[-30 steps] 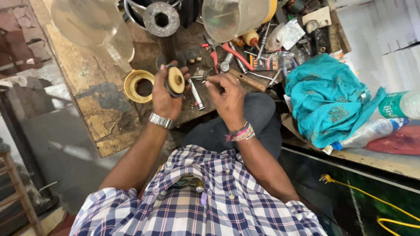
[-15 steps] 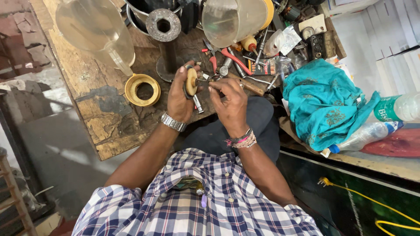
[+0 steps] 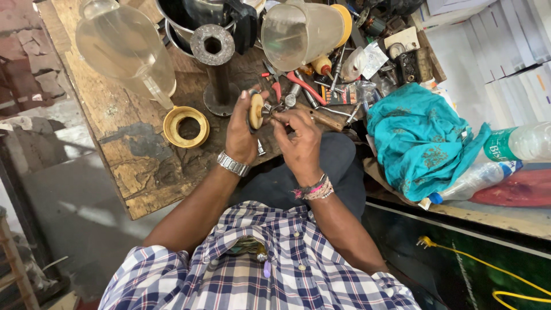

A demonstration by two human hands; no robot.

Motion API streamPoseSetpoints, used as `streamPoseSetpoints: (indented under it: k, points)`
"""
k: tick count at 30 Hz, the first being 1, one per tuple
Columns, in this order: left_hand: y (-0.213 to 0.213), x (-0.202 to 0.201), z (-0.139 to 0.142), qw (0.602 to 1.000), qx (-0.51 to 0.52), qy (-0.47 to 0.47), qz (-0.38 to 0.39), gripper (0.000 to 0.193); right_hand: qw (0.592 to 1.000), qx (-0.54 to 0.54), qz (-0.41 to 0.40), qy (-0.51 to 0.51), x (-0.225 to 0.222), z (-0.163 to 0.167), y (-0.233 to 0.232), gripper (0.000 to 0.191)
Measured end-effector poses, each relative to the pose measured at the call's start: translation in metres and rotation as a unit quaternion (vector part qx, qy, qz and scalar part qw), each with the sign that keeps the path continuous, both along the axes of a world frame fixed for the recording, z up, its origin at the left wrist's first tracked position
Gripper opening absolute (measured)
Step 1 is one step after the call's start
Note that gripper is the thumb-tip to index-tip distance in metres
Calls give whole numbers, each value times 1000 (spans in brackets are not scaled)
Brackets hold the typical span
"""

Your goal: The person sits at a cluttered repair workbench and disassembles a blender. They handle the plastic jars and blade assembly, separate the base coupler and blade parts, and use a screwdriver and hammer to work on the components, setting parts on the bench as they go.

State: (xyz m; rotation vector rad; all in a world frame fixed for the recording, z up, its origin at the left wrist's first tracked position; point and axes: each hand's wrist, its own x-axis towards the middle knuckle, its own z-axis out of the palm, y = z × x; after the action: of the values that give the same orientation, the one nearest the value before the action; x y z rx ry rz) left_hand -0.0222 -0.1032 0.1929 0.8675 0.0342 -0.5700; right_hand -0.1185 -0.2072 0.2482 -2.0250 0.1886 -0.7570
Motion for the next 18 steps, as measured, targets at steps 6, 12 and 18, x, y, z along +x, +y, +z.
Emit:
streamPoseSetpoints:
  k: [6, 12, 18]
  points:
    - [7, 6, 15, 989, -10, -127, -73, 60, 958, 278, 23, 74, 7, -19, -11, 19]
    - [11, 9, 24, 983, -42, -146, -106, 53, 997, 70, 9, 26, -4, -11, -14, 18]
    - [2, 9, 25, 994, 9, -81, -67, 46, 998, -59, -21, 12, -10, 7, -9, 36]
